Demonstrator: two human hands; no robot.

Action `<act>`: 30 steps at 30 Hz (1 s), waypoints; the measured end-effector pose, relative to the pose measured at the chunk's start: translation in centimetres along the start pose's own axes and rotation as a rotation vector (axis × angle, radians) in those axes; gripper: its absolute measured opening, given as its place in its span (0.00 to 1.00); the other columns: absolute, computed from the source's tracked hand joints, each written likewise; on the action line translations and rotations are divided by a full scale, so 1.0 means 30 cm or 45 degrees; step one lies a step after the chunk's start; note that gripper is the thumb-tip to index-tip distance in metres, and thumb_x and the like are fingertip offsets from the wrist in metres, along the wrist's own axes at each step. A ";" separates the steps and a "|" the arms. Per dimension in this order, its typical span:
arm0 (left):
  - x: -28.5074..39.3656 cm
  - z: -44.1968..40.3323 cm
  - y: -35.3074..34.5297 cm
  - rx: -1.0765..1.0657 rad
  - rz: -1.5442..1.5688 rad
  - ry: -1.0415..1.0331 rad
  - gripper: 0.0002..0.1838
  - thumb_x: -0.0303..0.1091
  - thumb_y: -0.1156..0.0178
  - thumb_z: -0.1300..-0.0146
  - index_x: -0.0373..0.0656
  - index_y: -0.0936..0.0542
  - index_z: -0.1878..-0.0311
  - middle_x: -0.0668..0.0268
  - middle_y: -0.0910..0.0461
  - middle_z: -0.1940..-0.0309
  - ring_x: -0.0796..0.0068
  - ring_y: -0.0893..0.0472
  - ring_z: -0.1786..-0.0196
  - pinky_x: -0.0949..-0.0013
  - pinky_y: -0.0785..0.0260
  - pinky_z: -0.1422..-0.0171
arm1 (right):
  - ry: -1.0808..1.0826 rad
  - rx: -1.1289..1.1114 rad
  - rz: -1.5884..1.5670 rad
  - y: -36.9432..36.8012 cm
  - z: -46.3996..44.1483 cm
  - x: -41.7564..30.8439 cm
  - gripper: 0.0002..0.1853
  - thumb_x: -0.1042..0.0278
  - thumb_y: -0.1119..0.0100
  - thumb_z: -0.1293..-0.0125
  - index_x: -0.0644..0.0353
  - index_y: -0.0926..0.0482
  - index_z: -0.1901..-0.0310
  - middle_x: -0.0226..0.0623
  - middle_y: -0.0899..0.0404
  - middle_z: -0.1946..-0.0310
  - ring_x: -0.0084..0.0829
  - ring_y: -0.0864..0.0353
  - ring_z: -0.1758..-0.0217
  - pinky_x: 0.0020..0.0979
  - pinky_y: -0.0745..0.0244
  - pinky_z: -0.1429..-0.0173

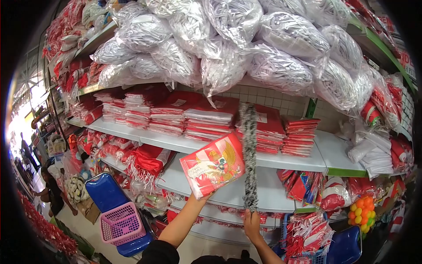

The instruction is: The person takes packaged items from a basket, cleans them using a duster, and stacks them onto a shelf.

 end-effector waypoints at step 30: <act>-0.509 -0.262 -0.108 0.138 -0.139 0.523 0.32 0.56 0.64 0.32 0.42 0.37 0.35 0.53 0.32 0.39 0.51 0.30 0.40 0.43 0.37 0.37 | -0.139 0.375 -0.300 0.571 -0.062 0.155 0.20 0.55 0.52 0.31 0.67 0.28 0.51 0.48 0.24 0.80 0.35 0.29 0.83 0.40 0.31 0.73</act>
Point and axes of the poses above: each hand's wrist, its own z-axis away from the middle knuckle, its own y-axis out of the back of the hand, x = y × z, the point moved 4 cm from there along -z, towards the middle knuckle
